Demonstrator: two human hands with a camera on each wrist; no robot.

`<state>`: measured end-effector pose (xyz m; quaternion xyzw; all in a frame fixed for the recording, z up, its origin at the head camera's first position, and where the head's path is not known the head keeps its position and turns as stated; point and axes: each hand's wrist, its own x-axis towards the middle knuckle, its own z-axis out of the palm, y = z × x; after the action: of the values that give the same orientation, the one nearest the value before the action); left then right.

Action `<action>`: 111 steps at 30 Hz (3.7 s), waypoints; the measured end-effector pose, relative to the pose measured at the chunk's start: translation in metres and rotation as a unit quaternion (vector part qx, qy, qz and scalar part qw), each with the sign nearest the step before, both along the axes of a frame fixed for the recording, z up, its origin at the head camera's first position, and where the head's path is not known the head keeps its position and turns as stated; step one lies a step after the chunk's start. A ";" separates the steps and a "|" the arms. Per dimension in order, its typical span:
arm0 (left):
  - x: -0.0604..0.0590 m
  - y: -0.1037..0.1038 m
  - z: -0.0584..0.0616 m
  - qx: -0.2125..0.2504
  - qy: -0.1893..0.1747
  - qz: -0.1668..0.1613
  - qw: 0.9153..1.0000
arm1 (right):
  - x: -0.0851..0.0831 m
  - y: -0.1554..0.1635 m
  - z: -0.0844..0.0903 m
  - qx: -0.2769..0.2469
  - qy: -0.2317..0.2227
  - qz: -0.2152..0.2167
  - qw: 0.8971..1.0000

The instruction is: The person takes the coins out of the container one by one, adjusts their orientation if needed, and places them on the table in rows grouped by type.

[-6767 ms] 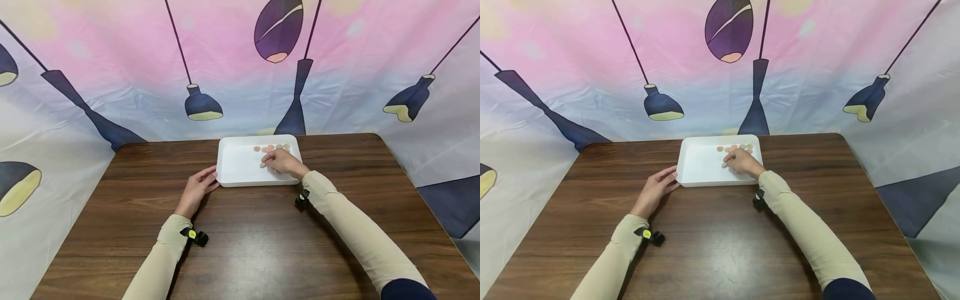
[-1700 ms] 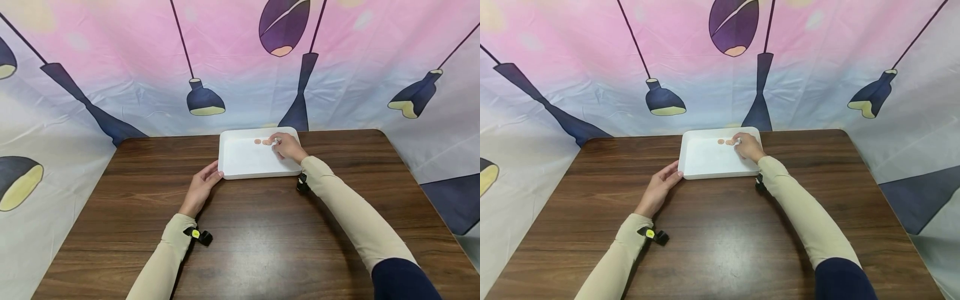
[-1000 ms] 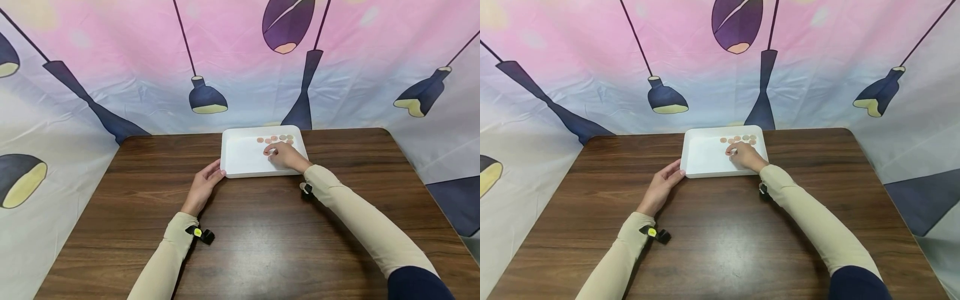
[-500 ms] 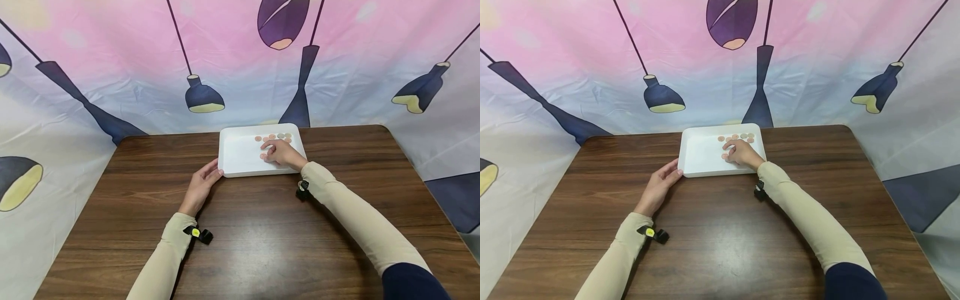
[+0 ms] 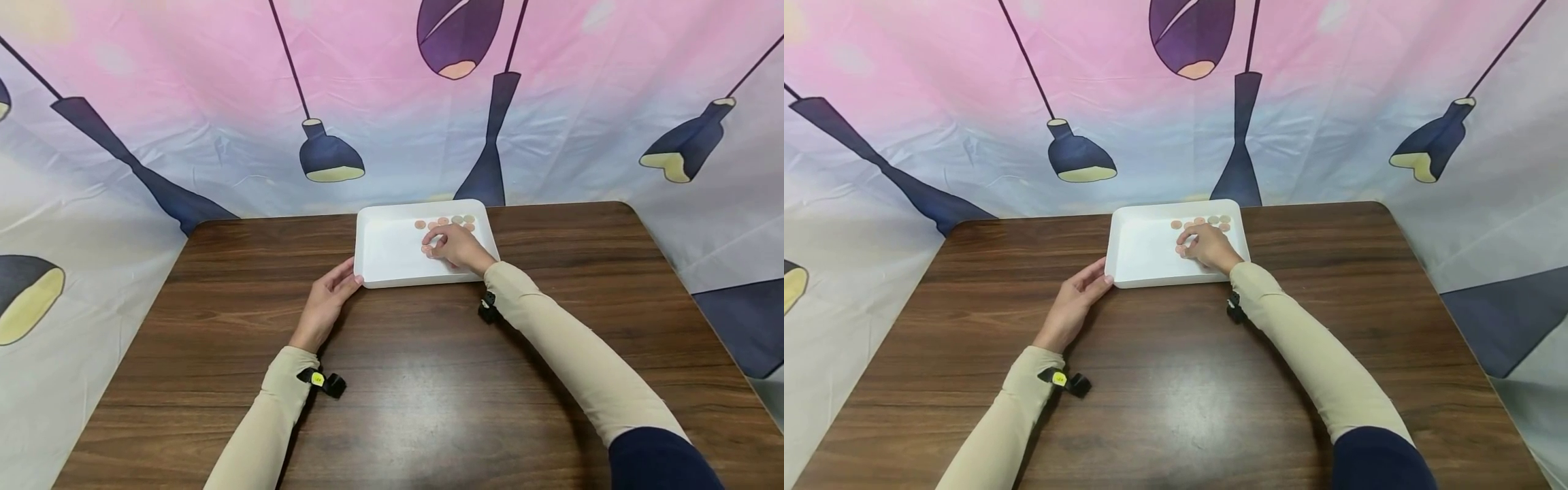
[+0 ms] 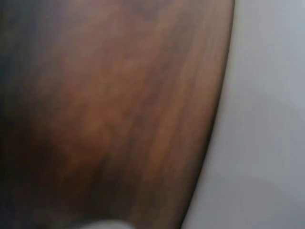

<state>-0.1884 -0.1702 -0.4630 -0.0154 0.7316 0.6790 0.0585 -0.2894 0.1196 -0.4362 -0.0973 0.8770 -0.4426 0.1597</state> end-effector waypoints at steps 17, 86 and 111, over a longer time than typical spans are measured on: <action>0.000 -0.001 0.000 -0.003 -0.002 -0.003 1.000 | 0.004 0.003 0.008 0.001 -0.018 0.025 1.000; -0.005 -0.001 0.002 0.003 -0.015 -0.010 1.000 | 0.126 0.163 0.039 -0.077 -0.104 -0.004 0.992; -0.002 -0.001 0.000 -0.014 -0.023 -0.009 1.000 | 0.158 0.177 0.012 0.052 -0.005 0.069 0.996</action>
<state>-0.1900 -0.1716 -0.4626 -0.0248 0.7398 0.6674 0.0811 -0.1315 0.2965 -0.4243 -0.1471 0.8892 -0.3845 0.1995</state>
